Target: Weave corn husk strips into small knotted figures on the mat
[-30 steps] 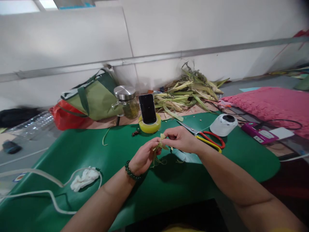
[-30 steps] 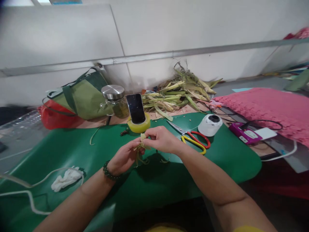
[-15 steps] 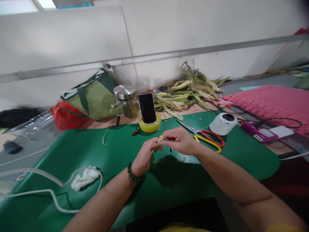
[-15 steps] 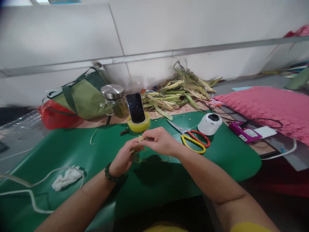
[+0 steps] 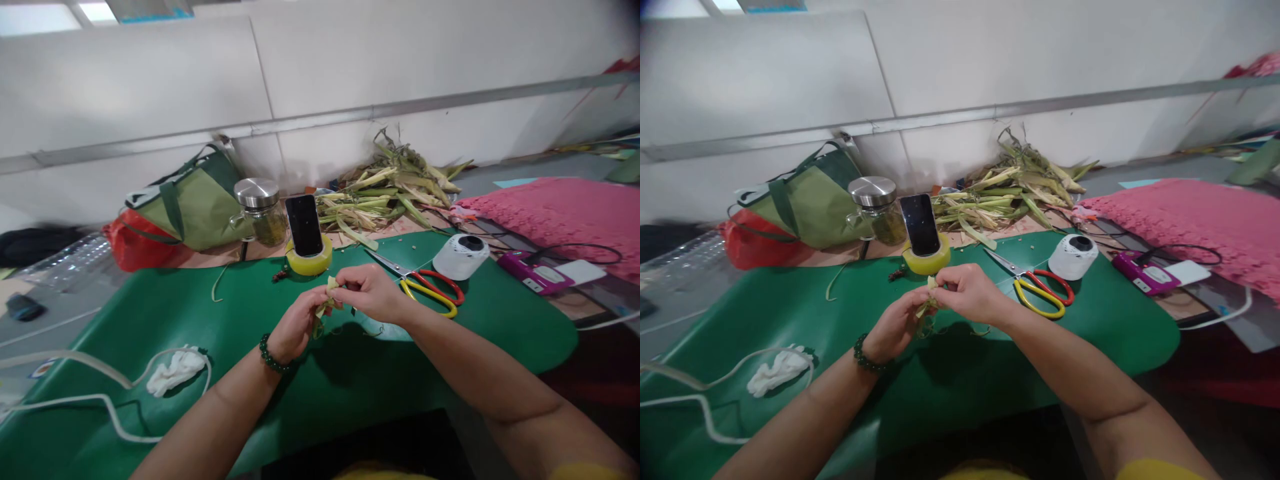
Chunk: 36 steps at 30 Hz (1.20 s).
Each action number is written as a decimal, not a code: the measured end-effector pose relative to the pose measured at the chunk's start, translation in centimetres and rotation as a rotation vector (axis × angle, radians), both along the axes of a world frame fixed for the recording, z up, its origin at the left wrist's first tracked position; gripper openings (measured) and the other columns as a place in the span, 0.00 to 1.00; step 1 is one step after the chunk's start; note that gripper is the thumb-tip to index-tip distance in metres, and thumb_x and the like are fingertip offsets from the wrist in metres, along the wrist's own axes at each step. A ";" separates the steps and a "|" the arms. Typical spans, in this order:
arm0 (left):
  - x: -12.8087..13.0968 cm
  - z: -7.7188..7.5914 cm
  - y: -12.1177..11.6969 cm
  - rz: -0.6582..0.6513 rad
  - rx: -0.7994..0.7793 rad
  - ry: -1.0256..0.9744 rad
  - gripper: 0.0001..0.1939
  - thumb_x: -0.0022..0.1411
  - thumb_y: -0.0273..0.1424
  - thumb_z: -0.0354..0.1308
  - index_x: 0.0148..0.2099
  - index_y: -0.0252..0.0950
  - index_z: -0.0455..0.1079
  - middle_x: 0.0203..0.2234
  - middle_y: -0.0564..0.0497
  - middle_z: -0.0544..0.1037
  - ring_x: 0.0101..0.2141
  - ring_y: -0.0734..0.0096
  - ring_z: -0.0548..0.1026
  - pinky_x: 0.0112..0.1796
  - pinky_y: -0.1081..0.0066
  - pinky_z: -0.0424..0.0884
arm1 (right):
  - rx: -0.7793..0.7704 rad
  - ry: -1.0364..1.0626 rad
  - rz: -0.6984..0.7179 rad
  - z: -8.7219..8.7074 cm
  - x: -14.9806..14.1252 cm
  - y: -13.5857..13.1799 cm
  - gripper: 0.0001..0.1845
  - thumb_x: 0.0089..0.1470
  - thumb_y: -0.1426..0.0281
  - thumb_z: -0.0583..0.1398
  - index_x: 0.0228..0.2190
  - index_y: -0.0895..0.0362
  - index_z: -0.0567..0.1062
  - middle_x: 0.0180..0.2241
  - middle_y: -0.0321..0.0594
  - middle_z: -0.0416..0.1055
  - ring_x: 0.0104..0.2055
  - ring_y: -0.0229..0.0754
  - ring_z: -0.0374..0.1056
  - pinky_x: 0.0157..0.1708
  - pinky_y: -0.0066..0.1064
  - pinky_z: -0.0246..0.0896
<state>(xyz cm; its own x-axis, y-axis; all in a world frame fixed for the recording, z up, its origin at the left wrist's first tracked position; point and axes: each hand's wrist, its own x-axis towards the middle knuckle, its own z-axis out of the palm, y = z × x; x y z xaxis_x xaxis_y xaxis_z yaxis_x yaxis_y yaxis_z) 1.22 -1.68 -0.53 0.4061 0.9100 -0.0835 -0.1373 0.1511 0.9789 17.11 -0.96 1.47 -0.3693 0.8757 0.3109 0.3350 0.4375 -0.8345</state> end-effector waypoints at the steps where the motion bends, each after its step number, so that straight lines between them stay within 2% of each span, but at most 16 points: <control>1: 0.0 -0.1 0.0 -0.002 -0.011 -0.009 0.08 0.50 0.32 0.51 0.26 0.36 0.70 0.23 0.51 0.68 0.28 0.70 0.63 0.31 0.71 0.61 | -0.002 0.000 -0.003 0.0 0.0 0.0 0.15 0.50 0.67 0.59 0.16 0.59 0.69 0.14 0.31 0.59 0.19 0.30 0.51 0.20 0.24 0.44; 4: -0.1 -0.3 0.0 -0.042 -0.022 -0.014 0.08 0.52 0.31 0.51 0.28 0.36 0.70 0.23 0.52 0.67 0.25 0.73 0.61 0.29 0.73 0.60 | -0.007 -0.017 -0.010 0.1 0.1 0.0 0.14 0.50 0.68 0.58 0.16 0.59 0.68 0.14 0.30 0.58 0.19 0.30 0.50 0.20 0.24 0.43; 7: -0.3 0.1 0.0 -0.083 0.038 0.071 0.07 0.53 0.31 0.51 0.27 0.36 0.68 0.22 0.54 0.64 0.25 0.74 0.59 0.27 0.73 0.57 | -0.007 -0.042 -0.037 0.1 0.2 0.1 0.14 0.49 0.68 0.58 0.16 0.58 0.66 0.14 0.29 0.54 0.19 0.30 0.48 0.19 0.24 0.42; 11: -0.3 0.6 0.0 -0.050 0.126 0.164 0.08 0.53 0.31 0.51 0.24 0.36 0.64 0.21 0.53 0.64 0.25 0.73 0.60 0.28 0.71 0.56 | -0.038 -0.032 -0.031 0.0 0.2 0.2 0.15 0.49 0.67 0.58 0.16 0.58 0.65 0.14 0.28 0.54 0.18 0.29 0.47 0.18 0.24 0.41; 16: 0.0 0.4 -0.1 -0.041 0.086 0.099 0.07 0.55 0.34 0.53 0.29 0.36 0.67 0.22 0.54 0.64 0.25 0.73 0.61 0.29 0.72 0.58 | -0.054 0.001 -0.062 0.1 0.3 0.4 0.13 0.47 0.66 0.60 0.17 0.58 0.66 0.13 0.27 0.52 0.18 0.29 0.46 0.18 0.25 0.39; 19: 0.0 0.1 -0.2 0.018 0.134 0.106 0.08 0.56 0.35 0.56 0.34 0.35 0.69 0.25 0.53 0.69 0.29 0.72 0.66 0.32 0.72 0.62 | -0.148 0.039 -0.030 0.2 0.4 0.7 0.14 0.47 0.64 0.61 0.17 0.59 0.67 0.13 0.27 0.52 0.17 0.29 0.45 0.18 0.25 0.38; 23: 0.0 -0.3 -0.2 0.227 0.352 0.165 0.09 0.54 0.34 0.62 0.37 0.36 0.71 0.32 0.49 0.74 0.35 0.68 0.70 0.38 0.70 0.66 | -0.286 0.165 0.066 -0.1 0.4 1.2 0.17 0.46 0.61 0.62 0.17 0.59 0.67 0.14 0.27 0.52 0.17 0.28 0.45 0.17 0.24 0.37; 26: -0.1 -0.6 -0.1 0.324 0.463 0.165 0.08 0.53 0.33 0.63 0.36 0.36 0.73 0.31 0.49 0.75 0.34 0.67 0.71 0.37 0.69 0.68 | -0.412 0.263 0.096 -0.3 0.3 1.4 0.17 0.44 0.60 0.63 0.18 0.60 0.69 0.13 0.26 0.52 0.16 0.27 0.44 0.16 0.24 0.35; 31: 0.0 -0.6 0.0 0.383 0.512 0.098 0.05 0.51 0.31 0.65 0.32 0.37 0.76 0.29 0.50 0.74 0.31 0.70 0.72 0.31 0.72 0.69 | -0.639 0.442 0.156 -0.2 0.4 1.7 0.15 0.39 0.61 0.66 0.19 0.59 0.70 0.10 0.23 0.49 0.13 0.26 0.39 0.13 0.24 0.30; 36: 0.2 -0.5 0.0 0.410 0.493 0.051 0.05 0.49 0.32 0.67 0.30 0.37 0.75 0.28 0.50 0.74 0.32 0.70 0.72 0.32 0.72 0.69 | -0.804 0.526 0.201 -0.1 0.6 2.0 0.14 0.36 0.66 0.68 0.19 0.59 0.70 0.10 0.21 0.46 0.13 0.24 0.36 0.13 0.22 0.26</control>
